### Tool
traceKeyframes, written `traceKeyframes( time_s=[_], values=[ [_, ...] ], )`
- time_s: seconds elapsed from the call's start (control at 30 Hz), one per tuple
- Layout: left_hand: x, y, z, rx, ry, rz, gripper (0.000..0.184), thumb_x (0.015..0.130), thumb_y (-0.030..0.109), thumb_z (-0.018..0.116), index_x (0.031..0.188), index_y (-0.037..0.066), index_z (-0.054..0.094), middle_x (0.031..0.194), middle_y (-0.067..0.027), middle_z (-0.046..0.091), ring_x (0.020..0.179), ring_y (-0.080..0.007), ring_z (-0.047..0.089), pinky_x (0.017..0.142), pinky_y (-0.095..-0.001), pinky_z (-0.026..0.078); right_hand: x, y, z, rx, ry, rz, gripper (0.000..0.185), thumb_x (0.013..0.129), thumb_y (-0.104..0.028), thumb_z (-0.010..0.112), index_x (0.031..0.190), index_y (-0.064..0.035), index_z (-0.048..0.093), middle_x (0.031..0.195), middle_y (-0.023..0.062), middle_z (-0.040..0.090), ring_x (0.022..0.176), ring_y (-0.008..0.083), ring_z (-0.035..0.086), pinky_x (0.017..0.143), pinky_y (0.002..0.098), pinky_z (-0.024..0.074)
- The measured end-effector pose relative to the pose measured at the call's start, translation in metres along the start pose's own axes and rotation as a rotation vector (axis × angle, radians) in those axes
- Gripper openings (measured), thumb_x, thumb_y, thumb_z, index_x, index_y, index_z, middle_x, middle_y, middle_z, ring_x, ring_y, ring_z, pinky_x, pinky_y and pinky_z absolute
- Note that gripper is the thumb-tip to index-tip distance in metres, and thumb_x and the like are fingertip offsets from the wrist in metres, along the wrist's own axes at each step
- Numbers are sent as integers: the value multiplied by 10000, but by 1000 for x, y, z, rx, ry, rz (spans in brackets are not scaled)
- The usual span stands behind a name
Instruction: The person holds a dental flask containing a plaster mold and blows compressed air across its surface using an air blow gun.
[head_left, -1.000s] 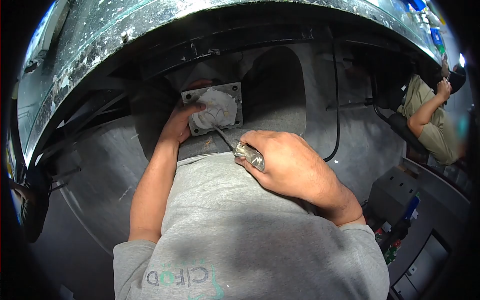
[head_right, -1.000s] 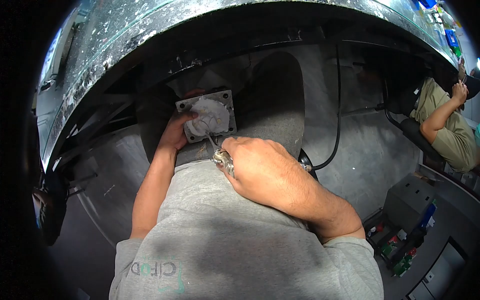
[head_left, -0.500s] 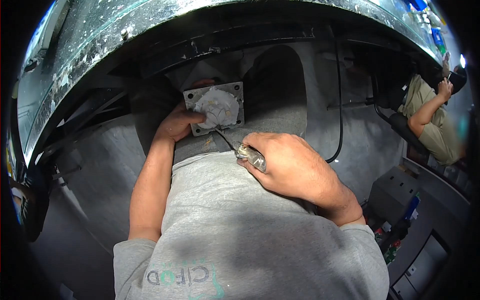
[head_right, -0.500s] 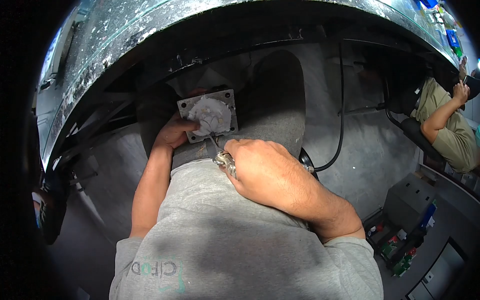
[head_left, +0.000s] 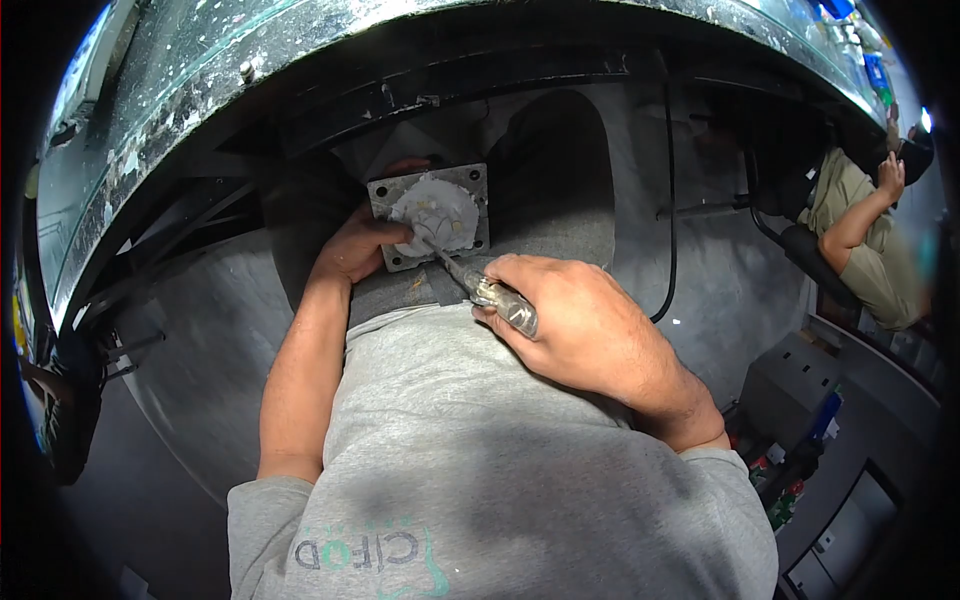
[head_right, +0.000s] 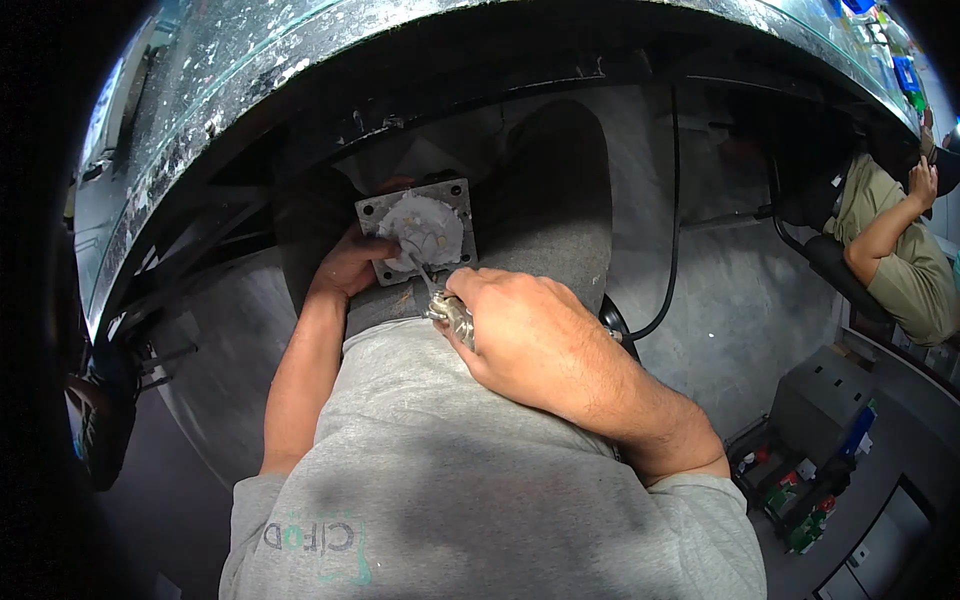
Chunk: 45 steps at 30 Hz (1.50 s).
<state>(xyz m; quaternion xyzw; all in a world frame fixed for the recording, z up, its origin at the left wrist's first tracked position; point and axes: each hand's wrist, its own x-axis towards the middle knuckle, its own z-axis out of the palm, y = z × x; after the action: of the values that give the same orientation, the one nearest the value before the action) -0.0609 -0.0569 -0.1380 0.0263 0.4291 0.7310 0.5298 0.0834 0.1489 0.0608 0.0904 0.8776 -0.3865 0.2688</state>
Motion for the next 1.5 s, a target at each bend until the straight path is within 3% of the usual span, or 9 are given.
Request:
traceKeyframes(
  time_s=[0.1,0.23,0.3,0.4,0.8,1.5],
  values=[
    [2,0,-1,-97,-37,-5,895,716,3,652,1586,102,465,1513,-149,587,1429,-311,557,1237,-463,430,-1,-1,0,14,38,-15,292,999,-268,756,1147,-17,732,971,167,772,885,342,777,811,455,625],
    [5,-2,-3,-197,-41,-4,566,1013,279,590,1540,96,499,1484,-159,605,1391,-294,593,1174,-461,497,0,2,6,-8,101,-74,290,999,-264,756,1144,-15,727,982,173,770,884,341,776,812,450,626],
    [6,-6,3,-180,71,-23,546,1121,473,505,1514,95,516,1458,-160,620,1363,-287,616,1131,-453,535,0,-1,4,4,57,-42,288,1003,-267,751,1142,-17,723,992,174,768,905,341,776,829,451,625],
    [11,-12,3,-169,165,-94,671,1110,640,415,1483,96,534,1412,-152,645,1323,-279,644,1080,-436,569,0,0,7,-14,50,-53,289,1009,-272,741,1137,-14,717,1008,175,766,933,342,774,852,454,624],
    [8,-12,7,-5,133,111,596,1126,598,428,1435,108,568,1369,-117,657,1288,-248,650,1074,-408,558,16,-8,6,-86,20,-44,283,1005,-236,734,1156,1,709,1014,173,765,945,335,778,876,454,634],
    [7,-9,8,-47,78,123,540,1134,558,451,1421,116,570,1349,-110,665,1261,-225,663,1059,-392,562,22,-18,7,-119,42,-64,260,1011,-246,732,1105,-4,727,957,168,763,877,337,779,816,451,632]
  ],
)
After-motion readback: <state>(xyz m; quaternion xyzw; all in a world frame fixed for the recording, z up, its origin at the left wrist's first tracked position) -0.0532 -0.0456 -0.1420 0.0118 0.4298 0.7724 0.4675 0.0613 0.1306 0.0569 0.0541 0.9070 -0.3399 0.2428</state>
